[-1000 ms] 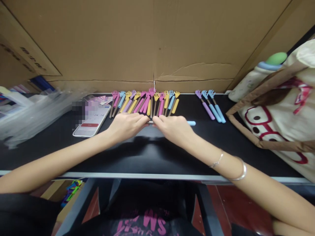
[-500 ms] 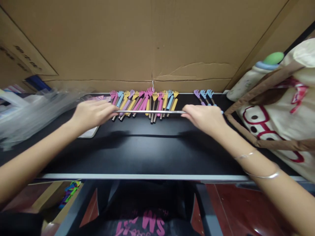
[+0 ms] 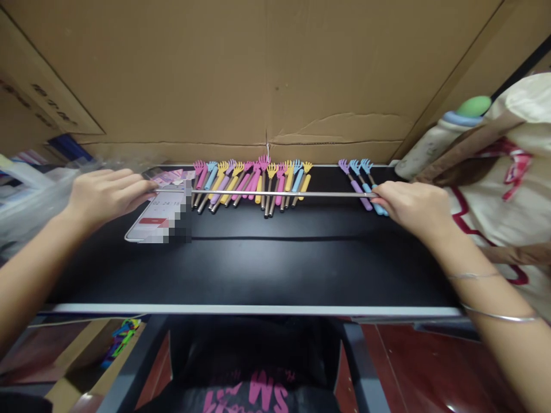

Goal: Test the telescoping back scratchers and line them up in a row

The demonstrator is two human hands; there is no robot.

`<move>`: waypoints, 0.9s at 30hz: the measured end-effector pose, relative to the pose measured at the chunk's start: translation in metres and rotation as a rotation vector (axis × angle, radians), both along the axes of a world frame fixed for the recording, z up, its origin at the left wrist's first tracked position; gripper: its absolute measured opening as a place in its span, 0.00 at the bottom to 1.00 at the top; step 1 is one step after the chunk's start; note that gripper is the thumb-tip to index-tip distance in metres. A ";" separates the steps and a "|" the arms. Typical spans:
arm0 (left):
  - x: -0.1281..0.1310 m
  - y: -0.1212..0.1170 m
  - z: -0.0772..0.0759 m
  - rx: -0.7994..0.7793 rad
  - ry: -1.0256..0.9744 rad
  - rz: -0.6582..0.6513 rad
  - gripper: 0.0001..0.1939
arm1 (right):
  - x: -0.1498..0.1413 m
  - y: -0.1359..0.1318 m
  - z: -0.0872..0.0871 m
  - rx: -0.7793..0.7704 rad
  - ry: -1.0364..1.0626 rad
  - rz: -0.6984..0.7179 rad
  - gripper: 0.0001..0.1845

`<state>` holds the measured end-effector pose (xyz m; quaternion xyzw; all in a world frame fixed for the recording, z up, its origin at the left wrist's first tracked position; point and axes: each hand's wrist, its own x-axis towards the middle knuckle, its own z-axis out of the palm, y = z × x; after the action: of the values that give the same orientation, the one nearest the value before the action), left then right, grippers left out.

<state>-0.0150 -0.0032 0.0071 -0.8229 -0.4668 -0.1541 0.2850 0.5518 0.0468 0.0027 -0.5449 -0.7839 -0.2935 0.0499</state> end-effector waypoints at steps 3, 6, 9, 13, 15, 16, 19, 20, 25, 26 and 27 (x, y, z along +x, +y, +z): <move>-0.002 0.000 -0.002 0.110 0.116 -0.036 0.12 | 0.004 -0.001 0.001 -0.014 0.024 -0.008 0.24; -0.007 0.002 -0.002 0.193 0.183 -0.075 0.13 | 0.013 0.000 0.000 0.006 0.006 0.036 0.23; -0.018 0.006 -0.002 0.266 0.174 -0.109 0.15 | 0.030 0.001 -0.006 0.153 -0.035 0.129 0.24; -0.034 0.008 -0.006 0.210 0.086 -0.107 0.18 | 0.048 0.002 -0.014 0.287 -0.099 0.221 0.21; -0.039 0.007 -0.007 0.157 0.015 -0.090 0.19 | 0.050 0.002 -0.015 0.289 -0.110 0.223 0.20; -0.040 0.007 -0.007 0.134 -0.029 -0.079 0.20 | 0.049 0.002 -0.015 0.286 -0.108 0.218 0.19; -0.042 0.005 -0.005 0.038 -0.187 -0.019 0.20 | 0.044 0.002 -0.014 0.267 -0.099 0.225 0.19; -0.043 0.004 -0.003 0.005 -0.236 0.012 0.20 | 0.043 0.003 -0.014 0.262 -0.097 0.235 0.19; -0.042 0.006 -0.003 -0.090 -0.368 0.090 0.18 | 0.041 0.004 -0.015 0.260 -0.073 0.265 0.20; -0.042 0.006 -0.004 -0.103 -0.385 0.091 0.18 | 0.041 0.004 -0.015 0.254 -0.063 0.262 0.20; -0.042 0.007 -0.006 -0.112 -0.398 0.091 0.16 | 0.042 0.003 -0.015 0.243 -0.051 0.258 0.20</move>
<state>-0.0568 0.0034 0.0014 -0.7687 -0.5585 -0.2745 0.1478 0.5935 0.0500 -0.0124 -0.4223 -0.8069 -0.3911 0.1326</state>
